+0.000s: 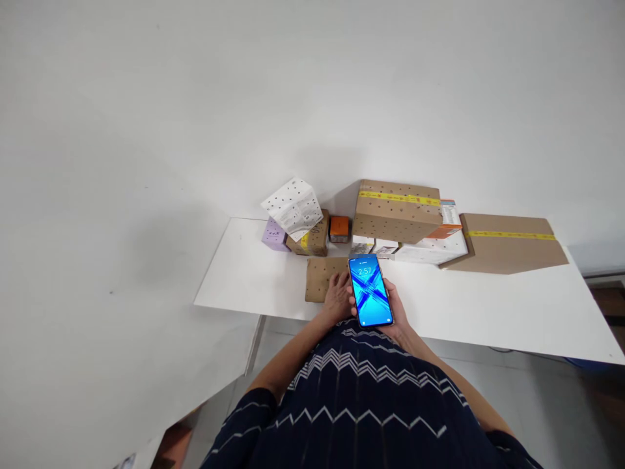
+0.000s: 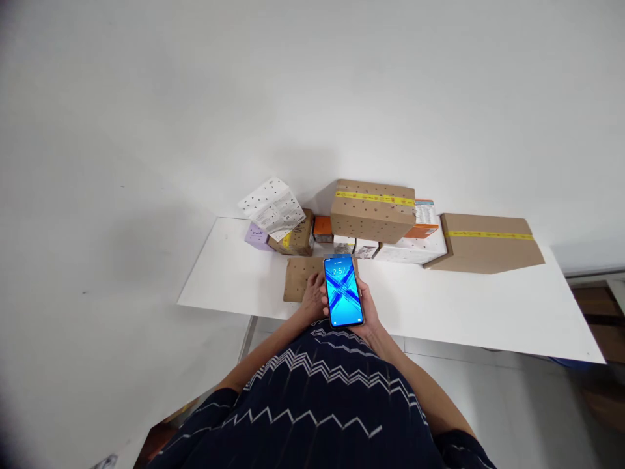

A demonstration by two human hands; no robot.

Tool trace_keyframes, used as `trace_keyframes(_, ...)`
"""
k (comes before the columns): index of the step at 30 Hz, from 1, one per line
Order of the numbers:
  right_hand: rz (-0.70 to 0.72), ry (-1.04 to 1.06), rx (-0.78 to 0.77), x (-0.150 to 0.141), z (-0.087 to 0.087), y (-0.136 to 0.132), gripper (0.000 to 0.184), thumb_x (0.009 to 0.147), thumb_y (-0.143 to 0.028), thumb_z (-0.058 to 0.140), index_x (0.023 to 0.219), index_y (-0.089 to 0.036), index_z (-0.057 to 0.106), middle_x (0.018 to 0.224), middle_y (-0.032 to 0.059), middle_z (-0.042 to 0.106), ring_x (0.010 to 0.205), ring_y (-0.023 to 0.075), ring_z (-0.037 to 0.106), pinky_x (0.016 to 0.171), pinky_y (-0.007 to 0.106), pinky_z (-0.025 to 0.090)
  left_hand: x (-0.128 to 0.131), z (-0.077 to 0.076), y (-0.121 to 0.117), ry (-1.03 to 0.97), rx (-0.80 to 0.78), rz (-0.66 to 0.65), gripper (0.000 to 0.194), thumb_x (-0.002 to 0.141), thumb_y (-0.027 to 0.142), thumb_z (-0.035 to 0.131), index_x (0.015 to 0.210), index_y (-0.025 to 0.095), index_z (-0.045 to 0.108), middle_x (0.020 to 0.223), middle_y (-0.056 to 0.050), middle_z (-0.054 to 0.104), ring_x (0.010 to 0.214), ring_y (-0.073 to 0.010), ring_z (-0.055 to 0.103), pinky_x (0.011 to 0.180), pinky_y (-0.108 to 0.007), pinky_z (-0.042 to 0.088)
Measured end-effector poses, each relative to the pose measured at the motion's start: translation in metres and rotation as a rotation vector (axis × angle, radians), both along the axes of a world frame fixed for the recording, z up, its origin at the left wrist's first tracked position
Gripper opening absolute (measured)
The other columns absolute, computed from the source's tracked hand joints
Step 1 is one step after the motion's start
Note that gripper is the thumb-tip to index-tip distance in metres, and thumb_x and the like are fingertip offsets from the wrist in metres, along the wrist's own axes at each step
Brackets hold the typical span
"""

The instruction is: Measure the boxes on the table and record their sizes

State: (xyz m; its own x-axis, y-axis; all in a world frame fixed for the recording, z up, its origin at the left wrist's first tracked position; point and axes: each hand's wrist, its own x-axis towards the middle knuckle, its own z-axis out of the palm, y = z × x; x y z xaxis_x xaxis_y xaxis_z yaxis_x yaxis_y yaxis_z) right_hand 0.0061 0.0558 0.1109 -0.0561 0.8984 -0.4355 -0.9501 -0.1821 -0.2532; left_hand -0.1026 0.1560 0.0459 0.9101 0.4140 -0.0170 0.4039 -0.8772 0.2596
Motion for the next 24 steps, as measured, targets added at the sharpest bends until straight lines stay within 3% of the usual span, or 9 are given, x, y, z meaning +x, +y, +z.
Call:
trace_keyframes(8,-0.035,-0.042,-0.01,0.001,0.005,0.0,0.054,0.085,-0.055,0.041,0.12,-0.016,0.056,0.1,0.012,0.069,0.086,0.0257,0.066,0.073,0.043,0.053,0.001,0.004,-0.001,-0.007,0.004,0.005,0.05,0.079,0.037,0.055,0.127,0.024,0.053,0.13,-0.008,0.053,0.123,-0.0289,0.037,0.104,-0.048,0.025)
trace_keyframes(14,-0.242,-0.267,-0.147,0.029,0.002,-0.017,0.053,0.081,-0.053,0.046,0.118,-0.018,0.057,0.099,0.0102,0.07,0.087,0.0268,0.066,0.072,0.042,0.054,0.0,0.008,-0.001,-0.049,0.055,-0.012,0.063,0.081,0.046,0.055,0.138,0.023,0.041,0.139,-0.009,0.045,0.127,-0.0289,0.034,0.104,-0.047,0.027)
trace_keyframes(18,-0.454,-0.654,-0.392,0.064,-0.027,-0.044,0.056,0.077,-0.058,0.048,0.118,-0.021,0.055,0.104,0.0076,0.066,0.086,0.0234,0.064,0.073,0.039,0.053,0.0,0.014,0.0,-0.018,0.04,-0.034,0.073,0.077,0.052,0.06,0.14,0.022,0.037,0.142,-0.01,0.04,0.129,-0.0297,0.032,0.106,-0.048,0.025)
trace_keyframes(20,-0.434,-0.997,-0.609,0.08,-0.049,-0.06,0.059,0.077,-0.057,0.05,0.125,-0.024,0.049,0.104,0.0067,0.063,0.086,0.0223,0.063,0.073,0.037,0.051,0.001,0.017,0.006,0.009,0.003,-0.056,0.081,0.072,0.054,0.065,0.141,0.023,0.035,0.145,-0.012,0.035,0.13,-0.031,0.031,0.106,-0.048,0.025)
trace_keyframes(24,0.008,-1.701,-0.916,0.096,-0.097,-0.085,0.057,0.079,-0.051,0.05,0.125,-0.018,0.053,0.098,0.0127,0.061,0.094,0.0283,0.058,0.081,0.044,0.045,0.003,0.024,0.033,0.097,-0.065,-0.095,0.101,0.059,0.066,0.069,0.144,0.029,0.03,0.154,-0.014,0.016,0.137,-0.0413,0.014,0.107,-0.058,0.015)
